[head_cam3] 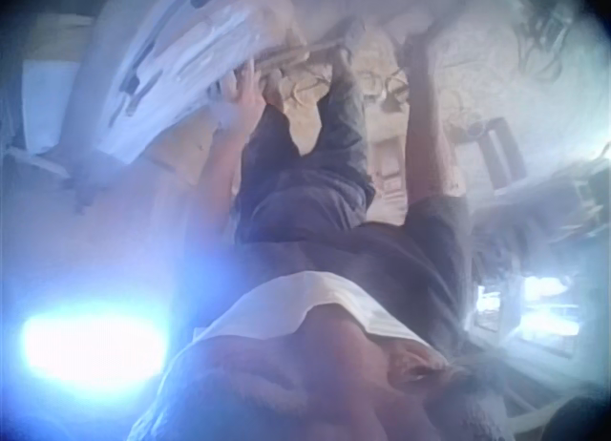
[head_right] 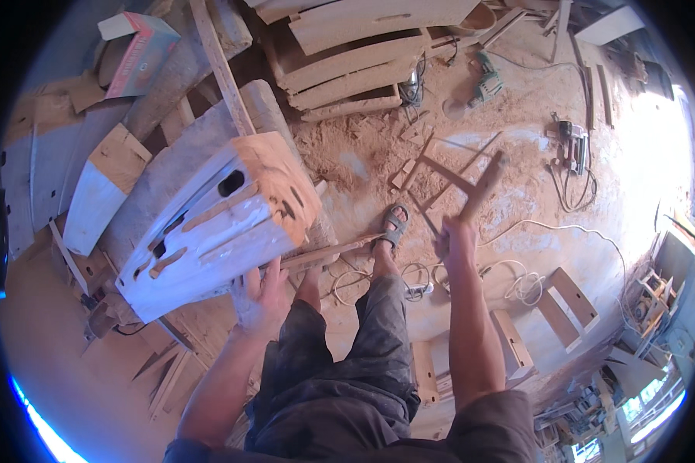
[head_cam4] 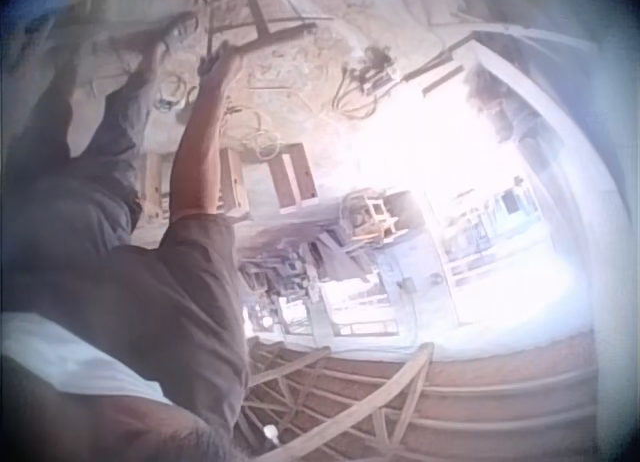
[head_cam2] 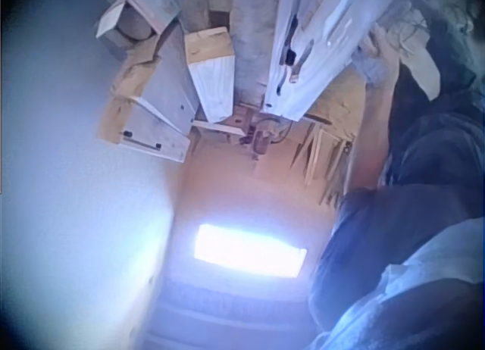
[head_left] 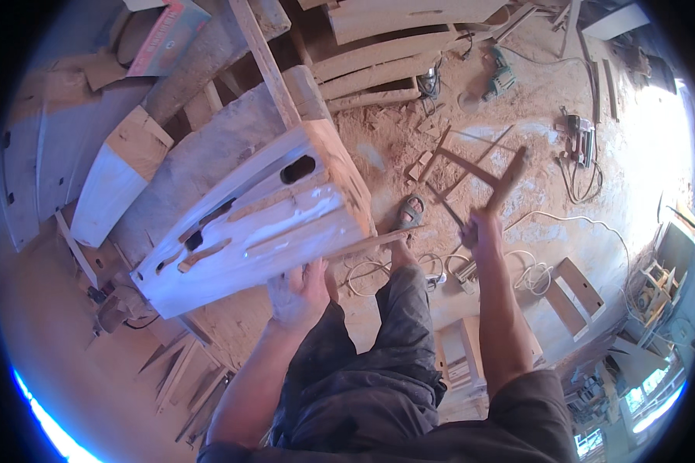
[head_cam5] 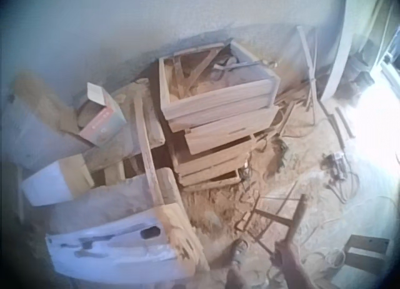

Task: The person grinds a wooden board with an angle grinder, applies glue to a slot, hammers a wooden insert into the board, and cuts off the excess wood with a bow saw.

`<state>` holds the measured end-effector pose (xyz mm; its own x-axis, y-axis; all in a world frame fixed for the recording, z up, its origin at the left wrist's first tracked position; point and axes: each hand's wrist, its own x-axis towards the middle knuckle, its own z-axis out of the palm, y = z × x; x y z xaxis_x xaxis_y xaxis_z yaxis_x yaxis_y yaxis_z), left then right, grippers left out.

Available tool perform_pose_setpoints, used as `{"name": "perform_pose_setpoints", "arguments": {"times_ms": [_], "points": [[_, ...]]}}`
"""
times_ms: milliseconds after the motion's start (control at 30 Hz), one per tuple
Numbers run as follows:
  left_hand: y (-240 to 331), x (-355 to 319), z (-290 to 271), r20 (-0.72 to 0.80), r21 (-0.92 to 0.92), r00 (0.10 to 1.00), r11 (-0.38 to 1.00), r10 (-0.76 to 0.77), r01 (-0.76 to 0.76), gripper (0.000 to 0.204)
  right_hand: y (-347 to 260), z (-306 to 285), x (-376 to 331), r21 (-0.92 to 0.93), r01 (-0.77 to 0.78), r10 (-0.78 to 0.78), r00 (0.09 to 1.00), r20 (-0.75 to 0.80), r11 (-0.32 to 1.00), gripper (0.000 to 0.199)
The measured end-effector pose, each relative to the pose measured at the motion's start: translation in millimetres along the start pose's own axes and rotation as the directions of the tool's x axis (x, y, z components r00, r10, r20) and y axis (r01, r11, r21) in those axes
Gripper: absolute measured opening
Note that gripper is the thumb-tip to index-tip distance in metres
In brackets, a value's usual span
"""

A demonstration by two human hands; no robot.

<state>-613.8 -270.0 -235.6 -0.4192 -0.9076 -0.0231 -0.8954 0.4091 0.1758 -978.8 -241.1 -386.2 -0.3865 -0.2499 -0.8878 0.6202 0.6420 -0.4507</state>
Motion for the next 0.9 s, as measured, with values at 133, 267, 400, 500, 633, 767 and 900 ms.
{"name": "perform_pose_setpoints", "arguments": {"times_ms": [133, 267, 400, 500, 633, 767, 900], "points": [[27, 27, -13, -0.025, -0.325, 0.987, 0.933, 0.157, -0.156, 0.043, 23, -47, -115, -0.159, 0.116, -0.122, 0.992, -0.032, 0.981, 0.025], [51, 78, 7, -0.095, -0.31, 0.937, 0.885, 0.335, -0.348, 0.037, 51, -46, -234, 0.0, 0.302, -0.3, 0.947, -0.11, 0.953, 0.018], [31, 78, 32, -0.076, -0.279, 0.896, 0.853, 0.438, -0.441, 0.029, 80, -38, -310, 0.31, 0.53, -0.55, 0.835, -0.027, 0.789, 0.015], [27, 79, 34, -0.147, -0.291, 0.855, 0.804, 0.497, -0.518, 0.023, 90, -22, -345, 0.412, 0.569, -0.634, 0.773, 0.028, 0.711, 0.019], [21, 78, 42, -0.272, -0.381, 0.834, 0.742, 0.48, -0.551, 0.012, 95, -17, -367, 0.457, 0.538, -0.656, 0.741, 0.143, 0.708, 0.025], [23, 78, 44, -0.281, -0.37, 0.837, 0.752, 0.469, -0.546, 0.01, 102, -31, -369, 0.394, 0.548, -0.652, 0.73, 0.206, 0.738, 0.025], [25, 80, 39, -0.237, -0.33, 0.857, 0.792, 0.457, -0.514, 0.009, 96, -34, -366, 0.373, 0.609, -0.706, 0.669, 0.232, 0.7, 0.029]]}}
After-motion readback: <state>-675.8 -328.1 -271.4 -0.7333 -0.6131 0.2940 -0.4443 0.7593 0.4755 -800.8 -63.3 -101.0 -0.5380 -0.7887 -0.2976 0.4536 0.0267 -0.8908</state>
